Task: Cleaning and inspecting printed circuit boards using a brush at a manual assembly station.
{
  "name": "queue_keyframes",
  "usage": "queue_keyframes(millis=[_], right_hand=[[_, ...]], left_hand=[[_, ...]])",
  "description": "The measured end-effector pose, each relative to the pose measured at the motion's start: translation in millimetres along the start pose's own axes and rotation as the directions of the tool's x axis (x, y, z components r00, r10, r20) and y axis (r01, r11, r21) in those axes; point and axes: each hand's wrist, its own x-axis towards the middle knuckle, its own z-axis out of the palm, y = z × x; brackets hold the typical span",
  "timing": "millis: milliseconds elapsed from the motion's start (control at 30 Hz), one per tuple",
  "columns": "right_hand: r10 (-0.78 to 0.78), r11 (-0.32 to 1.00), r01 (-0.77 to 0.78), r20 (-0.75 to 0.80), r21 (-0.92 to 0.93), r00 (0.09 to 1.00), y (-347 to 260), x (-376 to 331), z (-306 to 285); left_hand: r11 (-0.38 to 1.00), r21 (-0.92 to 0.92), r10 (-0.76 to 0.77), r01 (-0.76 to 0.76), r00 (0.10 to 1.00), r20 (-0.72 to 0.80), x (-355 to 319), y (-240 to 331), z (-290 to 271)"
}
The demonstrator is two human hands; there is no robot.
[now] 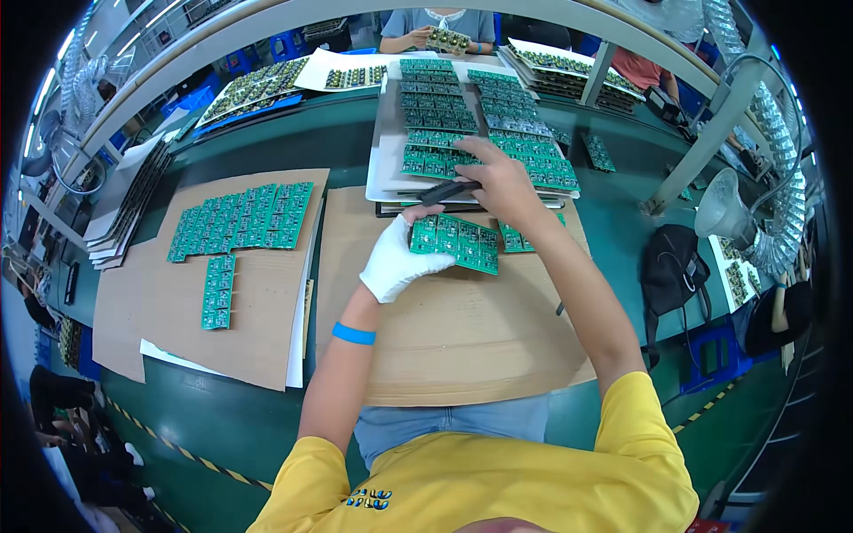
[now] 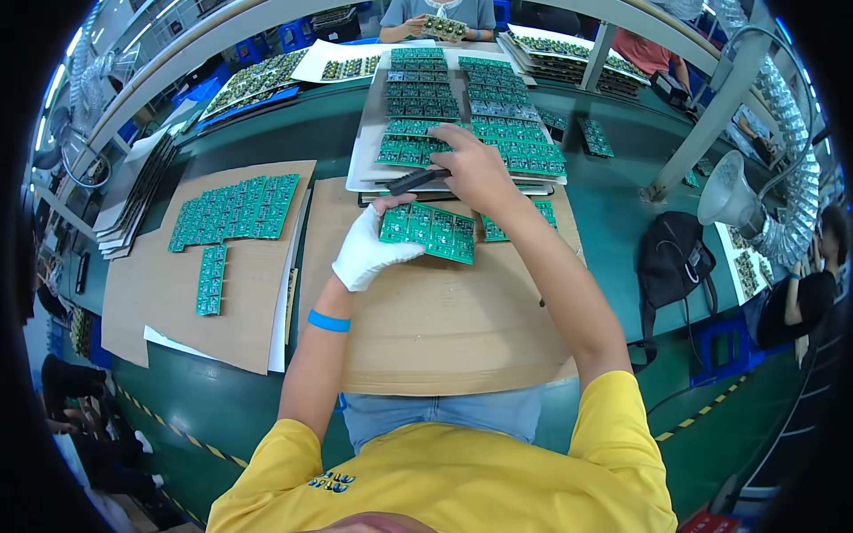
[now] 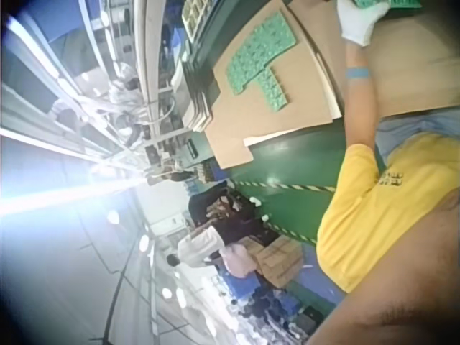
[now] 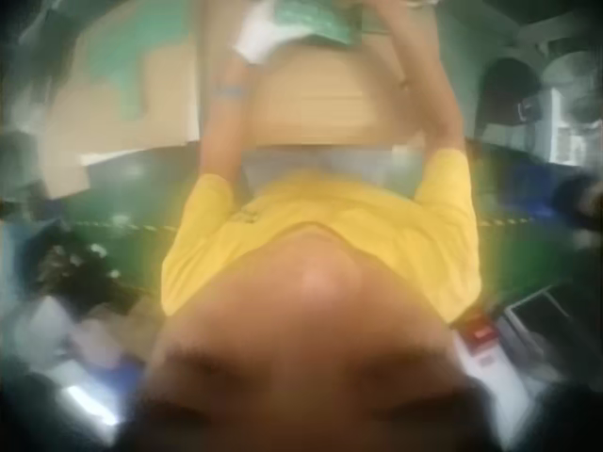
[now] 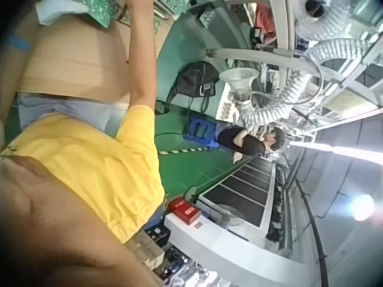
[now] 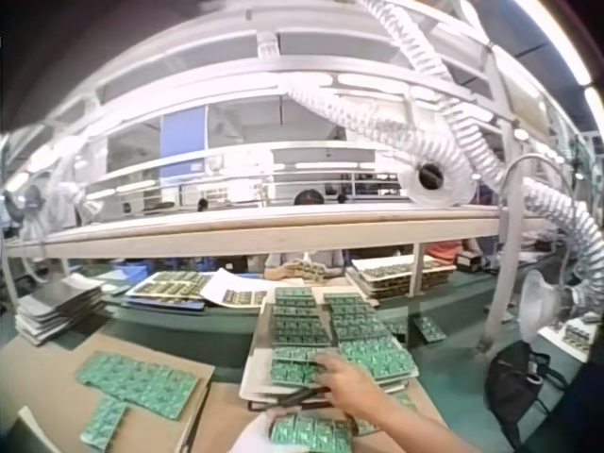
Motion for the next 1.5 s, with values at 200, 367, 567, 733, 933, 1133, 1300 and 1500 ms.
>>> queue_keyframes(millis=[200, 367, 567, 733, 933, 1133, 1300, 1500], right_hand=[[-0.02, 0.986, 0.016, 0.021, 0.168, 1.0, 12.2, -5.2, -1.8], [0.061, 0.971, -0.092, 0.145, 0.22, 0.988, 14.7, 9.5, -4.0], [0.044, 0.956, -0.141, 0.35, 0.258, 0.936, 18.9, 21.3, -15.7], [-0.094, 0.988, 0.067, 0.2, 0.138, 0.975, 14.8, 16.8, -13.4], [-0.101, 0.983, 0.064, 0.21, 0.174, 0.973, 22.8, 27.6, -16.7], [-0.031, 0.955, -0.073, 0.342, 0.286, 0.939, 21.4, 34.2, -19.7], [-0.106, 0.994, 0.097, 0.211, 0.053, 0.972, 1.6, 8.7, -12.9], [-0.114, 0.991, 0.117, 0.054, -0.067, 0.992, -4.2, 3.2, 5.1]], left_hand=[[0.999, 0.035, 0.039, -0.038, 0.999, -0.013, -0.3, 0.5, 0.1], [0.999, -0.032, -0.003, 0.004, 1.0, 0.015, -1.7, 2.4, 1.1], [0.999, -0.047, 0.02, -0.019, 1.0, 0.017, -2.4, 3.8, 1.3], [0.998, -0.061, -0.014, 0.015, 1.0, 0.018, -3.2, 9.0, 0.9], [0.999, -0.035, 0.028, -0.027, 0.999, 0.017, -1.7, 3.3, -1.2], [0.999, -0.022, 0.042, -0.042, 0.999, 0.004, -2.0, 3.4, -5.2], [0.997, -0.076, 0.012, -0.013, 1.0, -0.016, -2.8, 2.9, -4.0], [0.997, -0.08, 0.016, -0.02, 0.999, -0.049, 0.1, -1.7, -4.6]])
